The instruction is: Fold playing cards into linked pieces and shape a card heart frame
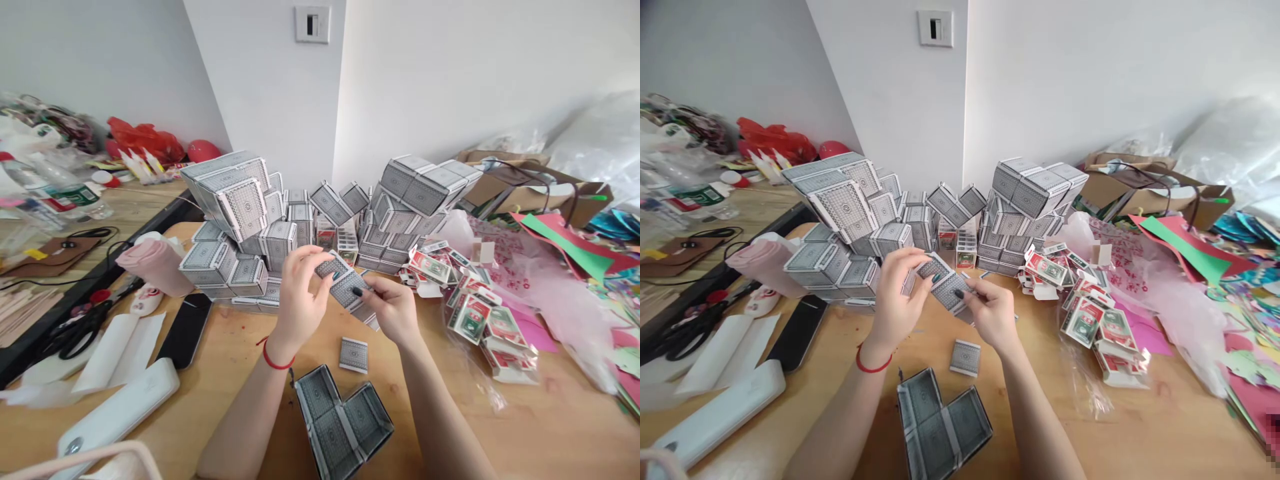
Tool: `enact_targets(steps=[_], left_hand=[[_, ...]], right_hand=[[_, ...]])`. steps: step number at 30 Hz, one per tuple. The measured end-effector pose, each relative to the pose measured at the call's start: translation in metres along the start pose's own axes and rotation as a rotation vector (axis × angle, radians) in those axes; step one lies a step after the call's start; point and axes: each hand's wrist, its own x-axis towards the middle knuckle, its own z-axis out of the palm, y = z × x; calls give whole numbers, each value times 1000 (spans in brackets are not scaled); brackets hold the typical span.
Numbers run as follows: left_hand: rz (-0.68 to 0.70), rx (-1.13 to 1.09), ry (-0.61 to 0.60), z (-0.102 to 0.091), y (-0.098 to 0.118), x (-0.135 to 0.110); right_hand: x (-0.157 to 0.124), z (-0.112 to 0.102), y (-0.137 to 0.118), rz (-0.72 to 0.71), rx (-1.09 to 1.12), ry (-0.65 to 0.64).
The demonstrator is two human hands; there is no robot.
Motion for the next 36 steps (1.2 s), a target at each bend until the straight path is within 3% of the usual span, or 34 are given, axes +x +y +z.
enact_targets(steps=[5, 11, 18, 26, 30, 33, 36], left_hand=[[160, 205, -129, 5, 3, -6], [41, 100, -169, 10, -3, -8], [-187, -124, -151, 12, -2, -11], [-64, 20, -104, 18, 2, -13], [-57, -31, -111, 22, 1, -13], [-111, -97, -122, 24, 0, -13], [-193, -175, -100, 25, -1, -13]], right_hand=[[0, 4, 1, -73, 21, 51], [-1, 6, 4, -183, -19, 52], [-1, 2, 3, -126, 1, 41], [-3, 4, -4, -4, 268, 19], [-2, 5, -8, 3, 318, -56], [-1, 6, -11, -9, 267, -112], [-3, 5, -16, -77, 80, -140]])
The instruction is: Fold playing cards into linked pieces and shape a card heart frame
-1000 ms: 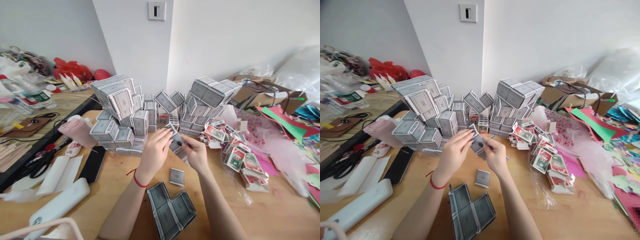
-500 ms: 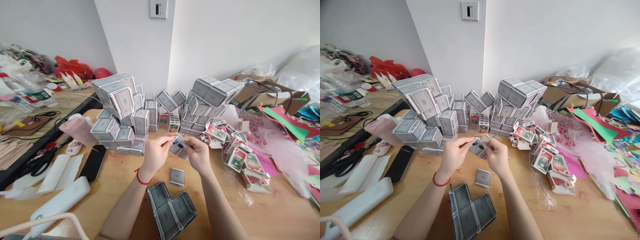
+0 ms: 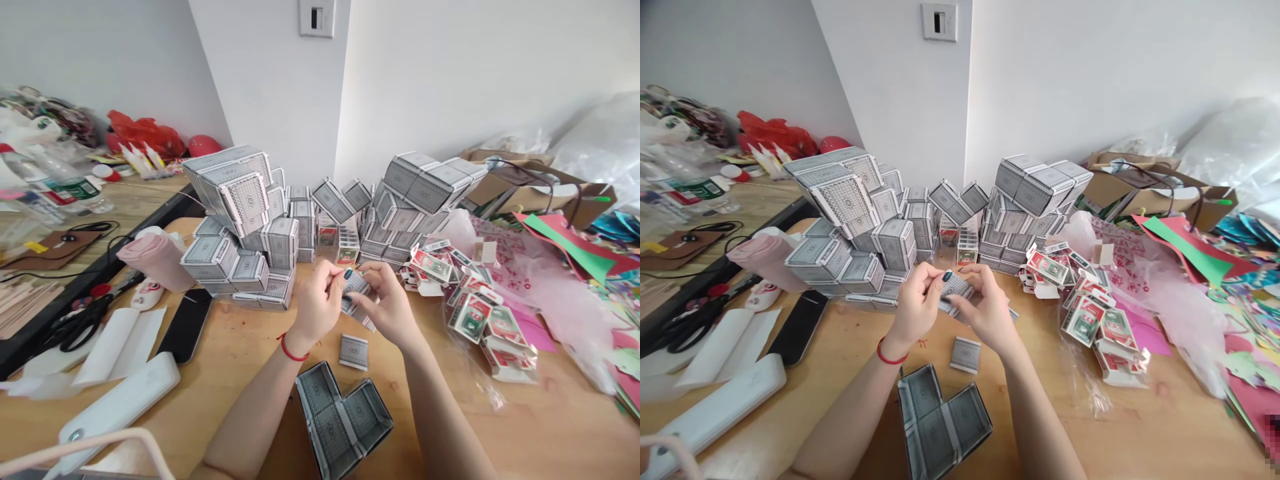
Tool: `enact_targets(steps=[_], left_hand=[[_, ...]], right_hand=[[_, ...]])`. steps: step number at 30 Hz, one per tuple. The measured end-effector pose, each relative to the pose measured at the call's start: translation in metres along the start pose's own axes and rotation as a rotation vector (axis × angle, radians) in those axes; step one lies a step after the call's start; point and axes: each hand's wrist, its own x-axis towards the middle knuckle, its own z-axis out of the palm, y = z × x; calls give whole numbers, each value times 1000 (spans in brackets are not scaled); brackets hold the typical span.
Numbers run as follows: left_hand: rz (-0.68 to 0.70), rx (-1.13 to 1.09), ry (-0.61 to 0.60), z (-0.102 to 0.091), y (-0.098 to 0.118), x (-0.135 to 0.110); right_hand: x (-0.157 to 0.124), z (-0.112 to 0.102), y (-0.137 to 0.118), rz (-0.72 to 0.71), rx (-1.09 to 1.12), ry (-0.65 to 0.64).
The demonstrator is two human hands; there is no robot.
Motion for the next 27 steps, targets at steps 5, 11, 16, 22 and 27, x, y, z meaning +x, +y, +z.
enact_targets(steps=[5, 11, 16, 22, 27], left_hand=[[-136, -213, -82, -6, 0, 4], [-118, -15, -137, -28, -12, 16], [-68, 407, -536, -34, -41, 13], [-241, 683, -880, -19, -74, 8], [-333, 628, -1015, -13, -80, 9]], right_hand=[[-4, -5, -4, -129, -210, 23], [4, -24, 8, -134, 52, 154], [9, -39, 15, -74, 307, 300], [10, -45, 16, -51, 555, 352], [12, -47, 21, -45, 690, 381]])
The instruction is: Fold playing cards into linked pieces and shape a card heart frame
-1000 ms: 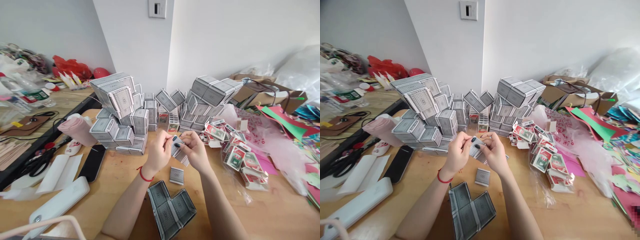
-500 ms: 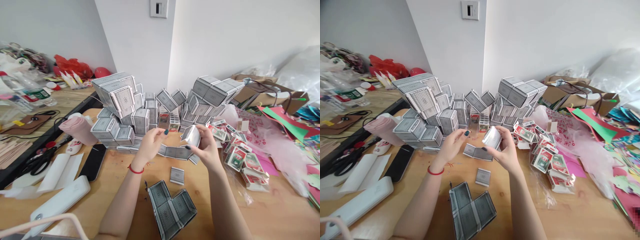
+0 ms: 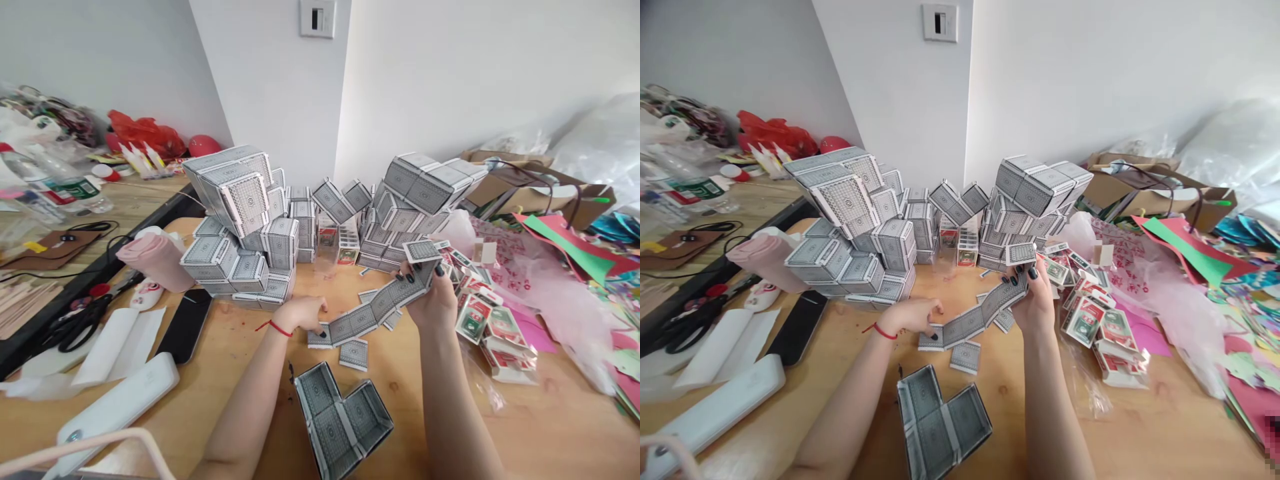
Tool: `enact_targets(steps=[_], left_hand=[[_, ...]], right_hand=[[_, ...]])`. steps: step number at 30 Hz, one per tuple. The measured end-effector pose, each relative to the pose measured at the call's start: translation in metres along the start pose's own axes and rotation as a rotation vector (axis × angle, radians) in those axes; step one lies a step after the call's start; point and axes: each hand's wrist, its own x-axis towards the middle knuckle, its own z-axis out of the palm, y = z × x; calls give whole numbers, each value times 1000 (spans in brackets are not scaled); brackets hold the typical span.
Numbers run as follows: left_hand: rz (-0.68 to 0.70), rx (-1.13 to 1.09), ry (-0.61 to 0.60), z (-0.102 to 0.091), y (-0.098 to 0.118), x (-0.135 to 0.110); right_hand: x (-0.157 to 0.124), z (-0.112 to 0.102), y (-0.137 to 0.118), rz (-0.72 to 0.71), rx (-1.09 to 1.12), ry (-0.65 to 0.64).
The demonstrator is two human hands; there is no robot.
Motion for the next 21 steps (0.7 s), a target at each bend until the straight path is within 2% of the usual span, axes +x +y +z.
enact_targets(steps=[5, 7, 11, 14, 18, 21], left_hand=[[30, -31, -151, 1, -3, 4], [40, -137, -180, 1, -6, 4], [41, -504, -52, -6, -6, 1], [122, -715, 66, -16, 0, -5], [187, -919, 82, -22, 5, -7], [197, -1150, 175, -22, 6, -5]], right_hand=[[4, -6, 8, 55, -14, 93], [5, -9, 11, 68, 4, 118], [9, -15, 15, 58, -5, 134], [12, -20, 14, 60, -44, 141], [14, -25, 10, 55, -53, 136], [15, -29, 9, 45, -41, 139]])
